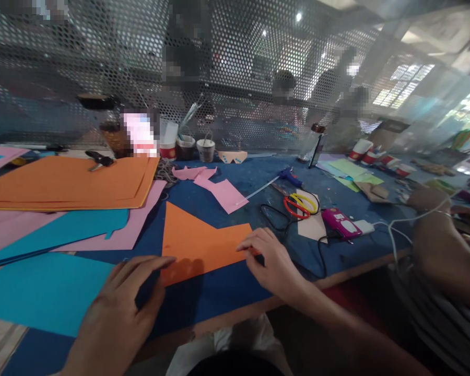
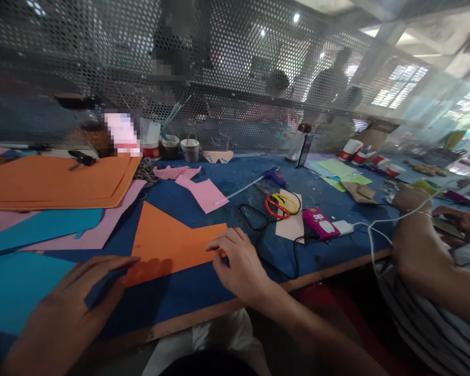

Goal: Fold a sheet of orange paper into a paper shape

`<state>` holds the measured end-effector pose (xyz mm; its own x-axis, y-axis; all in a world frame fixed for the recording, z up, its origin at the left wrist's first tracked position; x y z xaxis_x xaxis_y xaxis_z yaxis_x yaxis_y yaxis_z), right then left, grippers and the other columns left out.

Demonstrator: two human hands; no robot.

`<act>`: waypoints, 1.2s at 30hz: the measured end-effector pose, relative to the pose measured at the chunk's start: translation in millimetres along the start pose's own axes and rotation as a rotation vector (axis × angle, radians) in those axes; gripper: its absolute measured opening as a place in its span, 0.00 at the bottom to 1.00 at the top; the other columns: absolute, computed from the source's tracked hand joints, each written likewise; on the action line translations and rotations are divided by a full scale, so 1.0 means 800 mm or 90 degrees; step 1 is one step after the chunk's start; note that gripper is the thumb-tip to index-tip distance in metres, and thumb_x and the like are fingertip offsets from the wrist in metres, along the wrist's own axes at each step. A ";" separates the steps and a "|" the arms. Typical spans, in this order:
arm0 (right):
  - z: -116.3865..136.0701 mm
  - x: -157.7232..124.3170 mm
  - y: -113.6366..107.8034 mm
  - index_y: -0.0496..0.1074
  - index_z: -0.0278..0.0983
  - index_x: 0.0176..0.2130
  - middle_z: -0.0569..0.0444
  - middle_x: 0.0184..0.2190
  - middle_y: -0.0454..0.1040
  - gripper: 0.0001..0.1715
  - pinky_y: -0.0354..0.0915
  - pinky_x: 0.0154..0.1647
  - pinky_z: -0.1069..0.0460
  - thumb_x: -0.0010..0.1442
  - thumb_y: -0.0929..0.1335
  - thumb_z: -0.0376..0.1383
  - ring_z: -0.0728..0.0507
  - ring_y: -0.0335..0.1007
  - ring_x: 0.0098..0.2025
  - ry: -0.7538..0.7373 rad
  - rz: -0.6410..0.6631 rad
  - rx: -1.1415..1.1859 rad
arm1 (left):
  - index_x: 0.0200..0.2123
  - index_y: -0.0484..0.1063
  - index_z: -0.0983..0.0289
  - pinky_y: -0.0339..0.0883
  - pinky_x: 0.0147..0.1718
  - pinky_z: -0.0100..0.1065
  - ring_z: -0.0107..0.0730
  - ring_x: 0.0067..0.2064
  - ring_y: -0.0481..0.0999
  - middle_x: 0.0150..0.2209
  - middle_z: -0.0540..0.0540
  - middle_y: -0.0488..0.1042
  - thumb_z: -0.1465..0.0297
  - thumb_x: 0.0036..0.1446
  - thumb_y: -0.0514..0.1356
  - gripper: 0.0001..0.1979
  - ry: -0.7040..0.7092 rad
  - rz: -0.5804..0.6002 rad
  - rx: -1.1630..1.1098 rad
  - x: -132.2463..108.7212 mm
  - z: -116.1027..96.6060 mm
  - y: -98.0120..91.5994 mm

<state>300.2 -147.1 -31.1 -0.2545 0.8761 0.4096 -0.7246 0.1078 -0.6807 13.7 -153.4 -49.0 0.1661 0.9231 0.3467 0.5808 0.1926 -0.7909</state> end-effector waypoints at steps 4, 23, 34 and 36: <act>0.023 0.012 0.035 0.75 0.38 0.40 0.53 0.41 0.79 0.06 0.66 0.50 0.47 0.64 0.71 0.27 0.43 0.73 0.46 0.029 0.066 0.022 | 0.45 0.76 0.54 0.74 0.44 0.40 0.41 0.45 0.81 0.45 0.52 0.81 0.57 0.71 0.56 0.11 0.054 0.008 -0.069 0.008 -0.046 0.024; 0.023 0.016 0.064 0.71 0.40 0.40 0.53 0.42 0.78 0.11 0.60 0.51 0.44 0.56 0.69 0.28 0.40 0.70 0.47 0.076 0.093 -0.097 | 0.36 0.71 0.59 0.66 0.39 0.42 0.47 0.42 0.78 0.40 0.57 0.80 0.64 0.63 0.58 0.05 -0.043 0.151 0.144 0.037 -0.064 0.063; 0.005 0.009 0.035 0.71 0.40 0.39 0.54 0.42 0.79 0.16 0.57 0.50 0.44 0.51 0.67 0.23 0.41 0.71 0.47 0.132 0.087 -0.091 | 0.43 0.74 0.58 0.71 0.41 0.45 0.46 0.42 0.79 0.42 0.56 0.80 0.61 0.63 0.56 0.11 -0.066 0.148 0.000 0.028 -0.034 0.045; 0.000 0.007 0.028 0.72 0.40 0.39 0.54 0.41 0.78 0.18 0.57 0.49 0.44 0.51 0.67 0.22 0.41 0.71 0.46 0.137 0.083 -0.092 | 0.45 0.74 0.57 0.73 0.43 0.45 0.45 0.43 0.80 0.43 0.56 0.81 0.60 0.65 0.56 0.11 -0.057 0.152 -0.026 0.024 -0.024 0.043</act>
<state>282.5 -139.4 -44.3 -0.1863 0.9650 0.1843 -0.5917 0.0396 -0.8052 52.3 -135.0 -60.2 0.2322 0.9669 0.1054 0.5653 -0.0460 -0.8236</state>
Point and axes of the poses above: each hand's wrist, its own x-axis towards the middle knuckle, its own y-axis out of the palm, z = x × y, the point moved 5 cm from there along x, towards the middle knuckle
